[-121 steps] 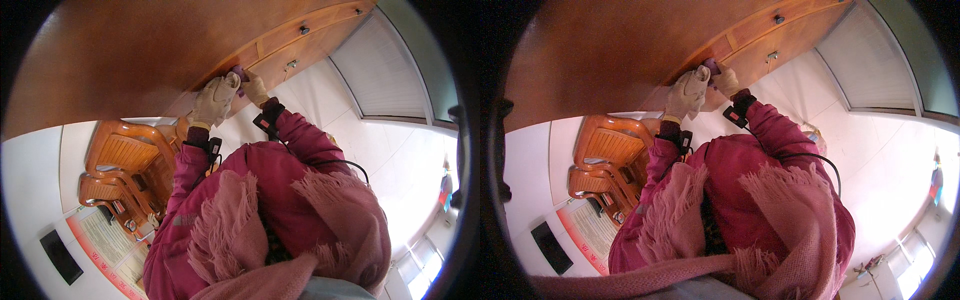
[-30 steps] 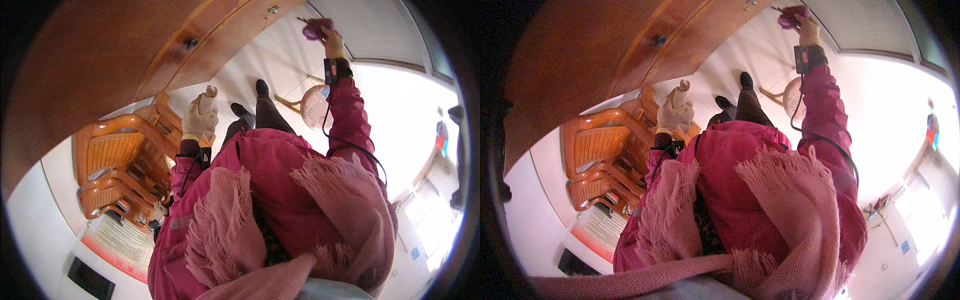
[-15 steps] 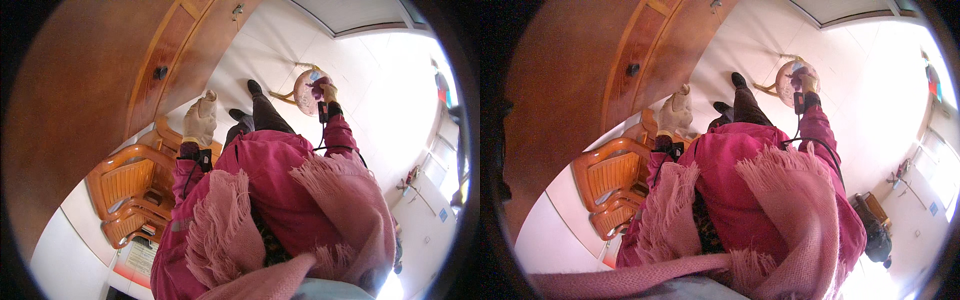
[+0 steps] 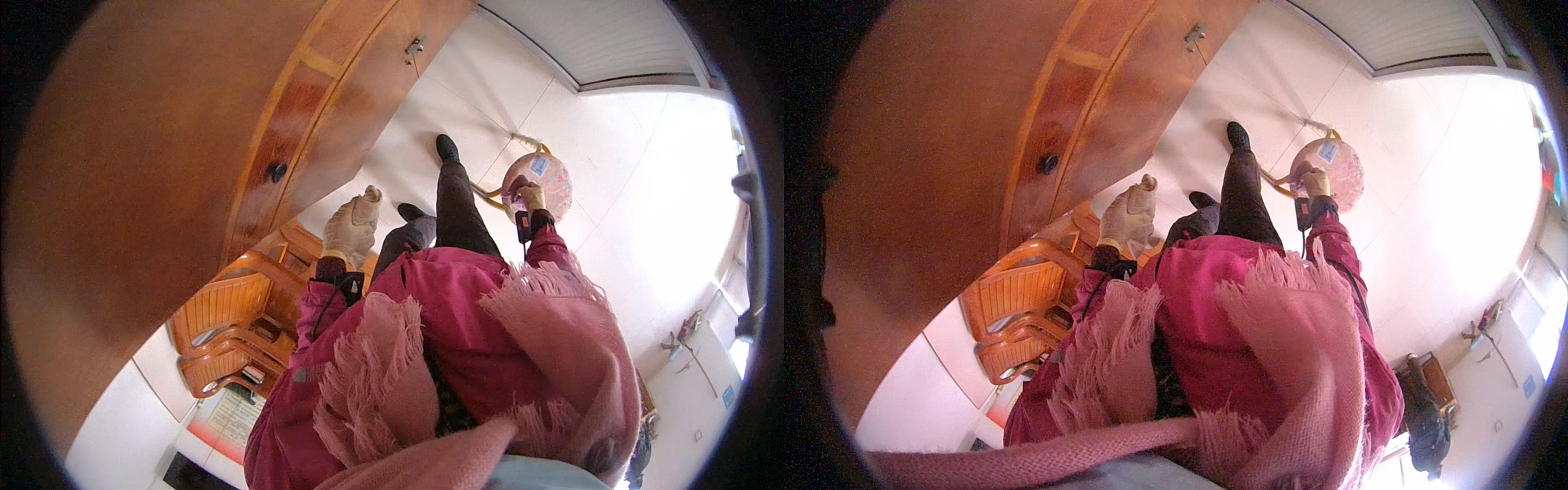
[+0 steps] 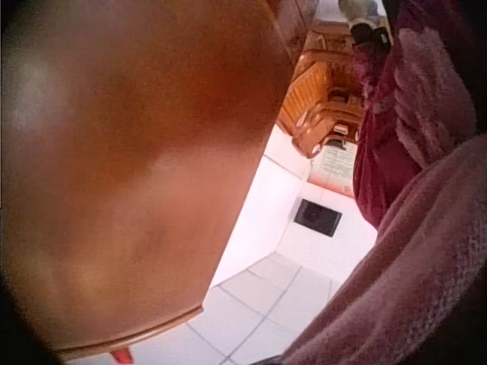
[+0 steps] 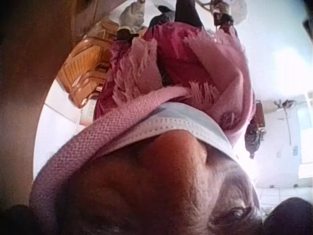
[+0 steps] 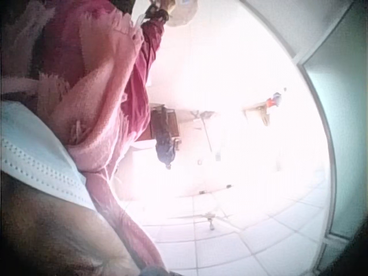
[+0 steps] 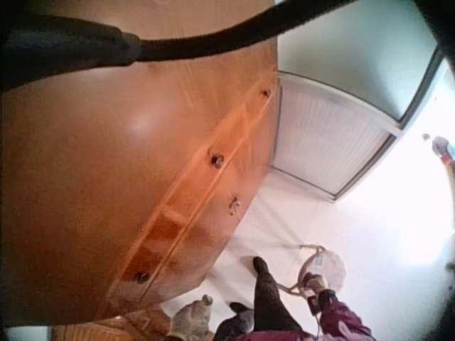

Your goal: The person wipes a wooden cabinet with a cloth while holding a spray bottle. They move around the cabinet, wiping different sections and occasionally switching cloths. Another person is visible in the background cleaning chairs.

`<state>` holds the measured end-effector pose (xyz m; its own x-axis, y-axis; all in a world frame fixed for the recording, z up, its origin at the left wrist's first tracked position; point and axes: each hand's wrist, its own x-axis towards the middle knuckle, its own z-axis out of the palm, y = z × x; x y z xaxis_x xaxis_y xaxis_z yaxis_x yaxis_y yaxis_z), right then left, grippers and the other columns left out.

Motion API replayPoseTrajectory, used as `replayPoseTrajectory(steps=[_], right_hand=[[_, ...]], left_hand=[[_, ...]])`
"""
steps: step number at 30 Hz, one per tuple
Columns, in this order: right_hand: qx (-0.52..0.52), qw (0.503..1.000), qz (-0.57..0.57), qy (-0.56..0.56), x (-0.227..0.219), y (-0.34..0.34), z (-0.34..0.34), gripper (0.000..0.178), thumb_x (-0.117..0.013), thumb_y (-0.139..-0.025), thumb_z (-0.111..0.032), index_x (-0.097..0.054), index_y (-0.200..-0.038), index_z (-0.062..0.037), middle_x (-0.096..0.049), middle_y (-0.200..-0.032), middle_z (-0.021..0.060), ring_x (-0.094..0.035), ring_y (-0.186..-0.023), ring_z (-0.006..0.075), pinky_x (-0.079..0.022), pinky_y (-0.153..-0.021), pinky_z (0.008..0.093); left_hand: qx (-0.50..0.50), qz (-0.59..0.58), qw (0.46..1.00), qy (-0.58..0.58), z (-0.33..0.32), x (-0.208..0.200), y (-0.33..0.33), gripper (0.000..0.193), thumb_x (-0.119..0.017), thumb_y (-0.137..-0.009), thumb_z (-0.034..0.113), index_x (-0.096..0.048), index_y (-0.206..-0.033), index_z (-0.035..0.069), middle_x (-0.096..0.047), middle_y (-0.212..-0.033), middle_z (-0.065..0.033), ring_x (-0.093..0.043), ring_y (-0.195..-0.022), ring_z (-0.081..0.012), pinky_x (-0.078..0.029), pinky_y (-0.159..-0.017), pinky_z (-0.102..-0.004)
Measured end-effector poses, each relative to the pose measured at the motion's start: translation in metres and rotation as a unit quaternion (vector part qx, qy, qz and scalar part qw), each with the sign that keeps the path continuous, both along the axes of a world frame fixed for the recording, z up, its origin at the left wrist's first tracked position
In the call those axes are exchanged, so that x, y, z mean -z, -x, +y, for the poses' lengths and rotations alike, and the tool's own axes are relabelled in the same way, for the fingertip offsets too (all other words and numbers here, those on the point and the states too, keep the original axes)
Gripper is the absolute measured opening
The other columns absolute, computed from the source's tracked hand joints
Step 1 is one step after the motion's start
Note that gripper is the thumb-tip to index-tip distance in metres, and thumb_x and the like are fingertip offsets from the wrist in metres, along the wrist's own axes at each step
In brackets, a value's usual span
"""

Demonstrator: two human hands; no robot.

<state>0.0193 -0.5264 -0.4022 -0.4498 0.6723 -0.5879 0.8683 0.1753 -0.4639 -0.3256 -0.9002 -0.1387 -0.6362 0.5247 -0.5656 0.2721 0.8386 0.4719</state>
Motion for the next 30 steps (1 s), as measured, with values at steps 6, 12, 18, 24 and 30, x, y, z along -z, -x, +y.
replayPoseTrajectory(steps=[6, 12, 18, 24, 30], right_hand=[[0.423, 0.852, 0.104, 0.29, -0.003, -0.019, -0.039, 0.029, -0.067, -0.081, -0.014, -0.071, -0.101, 0.0074, -0.073, -0.088, 0.0186, -0.073, -0.077, 0.032, -0.061, -0.068, 0.046], [0.556, 0.687, 0.259, 0.391, -0.023, -0.055, -0.099, 0.045, -0.064, -0.083, -0.016, -0.059, -0.121, 0.0079, -0.07, -0.106, 0.0214, -0.07, -0.085, 0.038, -0.06, -0.074, 0.0559], [0.721, 0.494, 0.338, 0.35, 0.031, -0.086, -0.14, 0.062, -0.067, -0.079, -0.025, -0.054, -0.139, -0.0158, -0.059, -0.141, 0.0094, -0.054, -0.129, 0.0316, -0.041, -0.105, 0.061], [0.749, 0.306, 0.544, 0.225, 0.078, -0.093, -0.15, 0.07, -0.06, -0.081, -0.018, -0.044, -0.147, -0.0019, -0.054, -0.146, 0.0196, -0.049, -0.137, 0.0412, -0.033, -0.118, 0.0645], [0.753, 0.253, 0.577, 0.19, 0.089, -0.093, -0.144, 0.058, -0.058, -0.08, -0.017, -0.055, -0.135, 0.0017, -0.059, -0.139, 0.0216, -0.054, -0.131, 0.0412, -0.038, -0.117, 0.0581]], left_hand=[[0.065, -0.042, 0.996, 0.041, 0.038, 0.006, 0.009, 0.066, -0.082, -0.075, 0.031, -0.062, -0.135, 0.01, -0.069, -0.124, -0.02, -0.068, -0.115, -0.0347, -0.053, -0.097, -0.0427], [0.202, 0.0, 0.979, -0.015, 0.03, 0.021, 0.014, 0.059, -0.077, -0.081, 0.03, -0.062, -0.133, 0.006, -0.07, -0.119, -0.0216, -0.066, -0.111, -0.0409, -0.053, -0.094, -0.0483], [0.248, -0.047, 0.967, 0.011, 0.026, 0.056, 0.009, 0.058, -0.077, -0.079, 0.025, -0.063, -0.131, 0.005, -0.07, -0.12, -0.0229, -0.066, -0.111, -0.0411, -0.053, -0.094, -0.0475], [0.262, -0.064, 0.962, 0.042, 0.028, 0.07, -0.002, 0.054, -0.076, -0.081, 0.024, -0.063, -0.13, 0.005, -0.069, -0.118, -0.0245, -0.065, -0.112, -0.0425, -0.052, -0.095, -0.0473], [0.3, -0.036, 0.952, 0.051, 0.043, 0.07, -0.015, 0.05, -0.074, -0.084, 0.024, -0.063, -0.128, 0.005, -0.069, -0.116, -0.0251, -0.065, -0.11, -0.0442, -0.052, -0.094, -0.049]])
